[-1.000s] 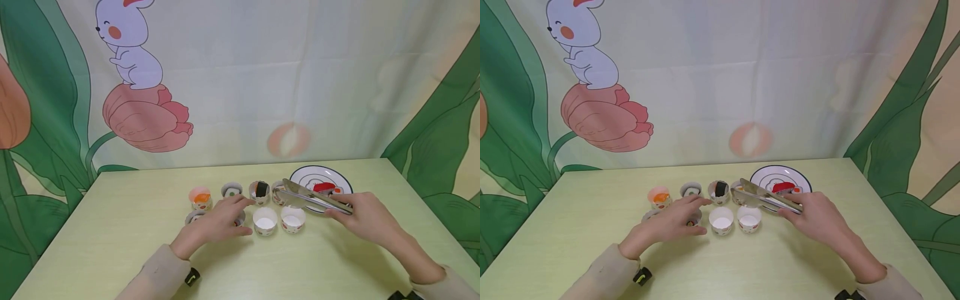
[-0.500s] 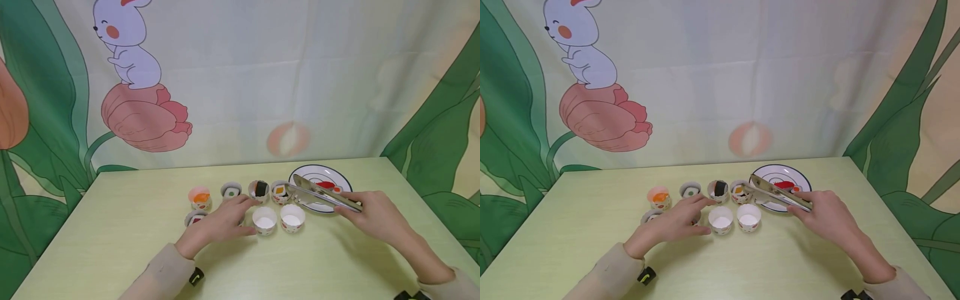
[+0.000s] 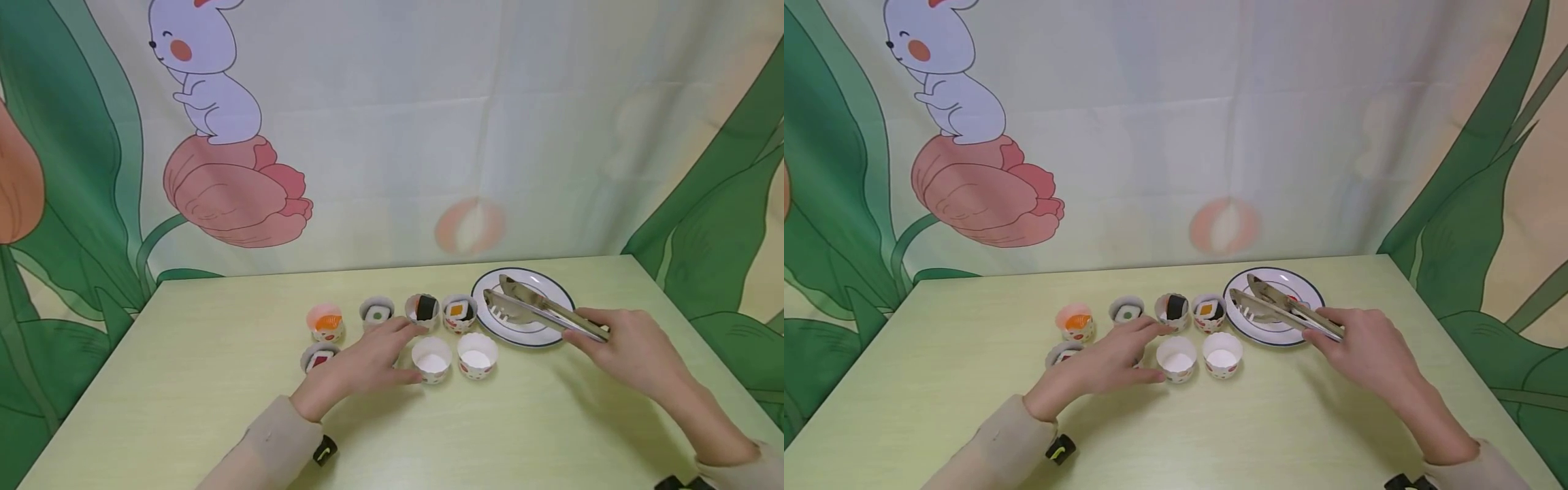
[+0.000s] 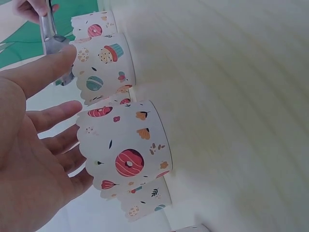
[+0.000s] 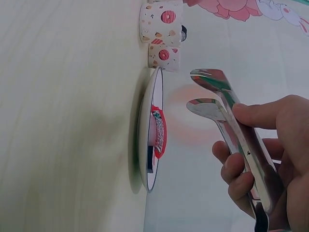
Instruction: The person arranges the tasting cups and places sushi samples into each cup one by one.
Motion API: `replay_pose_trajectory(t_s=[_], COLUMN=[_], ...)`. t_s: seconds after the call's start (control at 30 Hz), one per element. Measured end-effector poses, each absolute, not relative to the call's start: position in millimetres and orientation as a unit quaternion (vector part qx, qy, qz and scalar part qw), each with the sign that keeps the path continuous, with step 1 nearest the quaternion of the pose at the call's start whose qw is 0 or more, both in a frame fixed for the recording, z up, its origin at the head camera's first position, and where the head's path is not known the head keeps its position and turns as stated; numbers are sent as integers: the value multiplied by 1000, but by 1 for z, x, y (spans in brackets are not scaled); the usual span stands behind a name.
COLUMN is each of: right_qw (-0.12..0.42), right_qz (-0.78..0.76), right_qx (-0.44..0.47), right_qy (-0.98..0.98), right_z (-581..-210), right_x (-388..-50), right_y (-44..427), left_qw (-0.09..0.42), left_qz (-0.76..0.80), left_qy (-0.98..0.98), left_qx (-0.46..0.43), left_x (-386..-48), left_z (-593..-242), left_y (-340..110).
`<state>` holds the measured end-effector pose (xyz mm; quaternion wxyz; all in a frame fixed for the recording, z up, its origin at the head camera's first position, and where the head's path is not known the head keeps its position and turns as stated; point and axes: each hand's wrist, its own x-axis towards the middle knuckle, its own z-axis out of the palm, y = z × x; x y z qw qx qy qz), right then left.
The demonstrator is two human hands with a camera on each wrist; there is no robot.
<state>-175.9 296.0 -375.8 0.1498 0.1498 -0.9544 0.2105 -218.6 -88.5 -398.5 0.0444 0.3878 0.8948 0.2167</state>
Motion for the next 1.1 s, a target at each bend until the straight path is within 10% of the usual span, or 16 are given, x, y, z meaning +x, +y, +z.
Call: replay_pose_trajectory(t_s=[1.1], right_qw=[91], right_qz=[162], right_qx=[55], right_qy=[-981], right_z=[-373], right_x=[-170], right_y=[344], left_qw=[47], left_qz=[216], left_qy=[900], left_qx=[376], left_x=[-219], left_z=[-400], left_y=[-84])
